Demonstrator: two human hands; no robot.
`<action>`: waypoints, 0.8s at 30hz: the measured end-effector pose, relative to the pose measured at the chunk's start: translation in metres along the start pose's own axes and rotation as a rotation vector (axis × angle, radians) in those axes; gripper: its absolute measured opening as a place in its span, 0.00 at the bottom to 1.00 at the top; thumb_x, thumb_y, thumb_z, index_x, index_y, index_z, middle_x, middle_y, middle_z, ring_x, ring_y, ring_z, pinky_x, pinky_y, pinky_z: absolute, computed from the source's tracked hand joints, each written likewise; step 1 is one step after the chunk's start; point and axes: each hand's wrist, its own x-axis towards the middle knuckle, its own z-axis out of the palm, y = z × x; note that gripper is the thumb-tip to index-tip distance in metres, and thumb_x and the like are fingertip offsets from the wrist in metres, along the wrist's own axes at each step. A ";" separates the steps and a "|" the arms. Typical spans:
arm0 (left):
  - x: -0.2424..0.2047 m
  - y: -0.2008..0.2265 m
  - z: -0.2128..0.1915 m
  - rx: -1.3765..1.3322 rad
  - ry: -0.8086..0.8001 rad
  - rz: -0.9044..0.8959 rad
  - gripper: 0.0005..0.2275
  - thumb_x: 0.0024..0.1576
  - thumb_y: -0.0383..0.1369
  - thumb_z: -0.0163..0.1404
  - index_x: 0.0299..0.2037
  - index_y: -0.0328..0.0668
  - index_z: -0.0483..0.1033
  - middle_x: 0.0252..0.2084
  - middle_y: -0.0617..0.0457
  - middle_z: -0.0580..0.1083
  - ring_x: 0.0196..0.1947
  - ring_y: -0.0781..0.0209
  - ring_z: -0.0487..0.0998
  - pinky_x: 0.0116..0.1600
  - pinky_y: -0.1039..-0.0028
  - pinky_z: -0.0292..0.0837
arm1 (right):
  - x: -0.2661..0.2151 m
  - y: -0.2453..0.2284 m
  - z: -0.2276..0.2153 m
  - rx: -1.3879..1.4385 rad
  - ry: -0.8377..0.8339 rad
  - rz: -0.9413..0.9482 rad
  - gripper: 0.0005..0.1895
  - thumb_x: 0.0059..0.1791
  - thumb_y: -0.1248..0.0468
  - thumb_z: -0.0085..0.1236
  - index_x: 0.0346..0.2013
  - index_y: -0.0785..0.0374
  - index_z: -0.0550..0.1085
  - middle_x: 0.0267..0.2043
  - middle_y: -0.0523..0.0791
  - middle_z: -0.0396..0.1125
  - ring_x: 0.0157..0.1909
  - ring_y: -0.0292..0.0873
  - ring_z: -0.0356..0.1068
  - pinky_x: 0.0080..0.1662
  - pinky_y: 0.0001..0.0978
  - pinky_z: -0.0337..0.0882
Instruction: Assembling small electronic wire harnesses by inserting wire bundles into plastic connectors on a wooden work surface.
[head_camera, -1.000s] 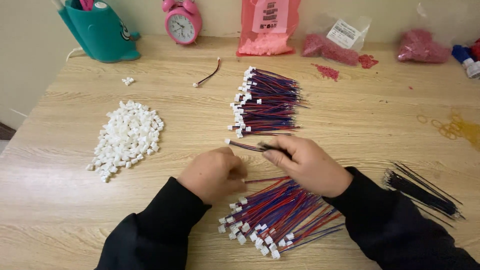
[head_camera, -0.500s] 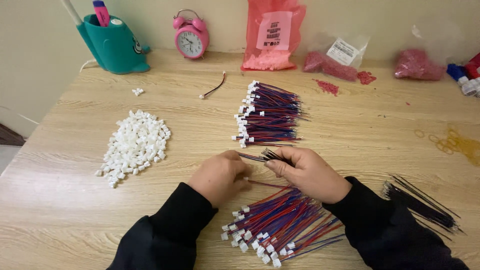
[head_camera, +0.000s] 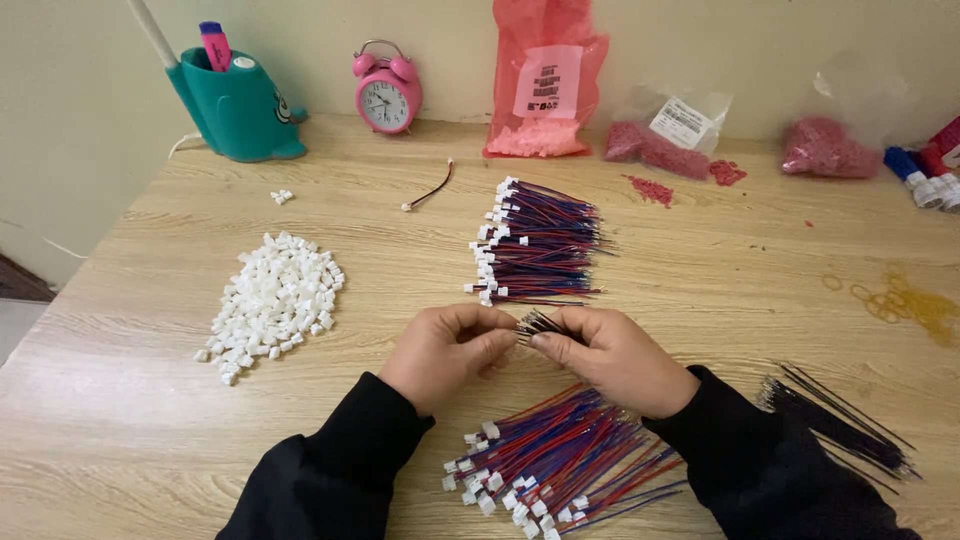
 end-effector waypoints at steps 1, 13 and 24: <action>0.001 -0.001 0.002 -0.001 -0.001 -0.001 0.10 0.52 0.25 0.57 0.42 0.30 0.79 0.23 0.44 0.77 0.22 0.63 0.78 0.26 0.81 0.77 | -0.001 -0.006 0.001 0.000 0.001 0.001 0.09 0.50 0.63 0.55 0.32 0.68 0.77 0.17 0.41 0.62 0.19 0.33 0.56 0.25 0.21 0.57; 0.000 -0.003 0.007 -0.140 0.008 0.035 0.07 0.54 0.25 0.56 0.40 0.29 0.78 0.26 0.42 0.76 0.27 0.59 0.80 0.31 0.73 0.82 | -0.004 -0.019 0.002 -0.044 0.082 -0.023 0.09 0.48 0.63 0.58 0.36 0.67 0.79 0.23 0.44 0.70 0.29 0.36 0.62 0.35 0.28 0.66; -0.004 0.000 0.015 -0.234 0.039 -0.050 0.10 0.53 0.27 0.57 0.41 0.26 0.77 0.27 0.42 0.75 0.27 0.59 0.80 0.33 0.74 0.83 | -0.003 -0.005 -0.001 -0.099 0.155 -0.119 0.05 0.44 0.68 0.62 0.33 0.66 0.79 0.26 0.45 0.72 0.33 0.37 0.66 0.38 0.30 0.69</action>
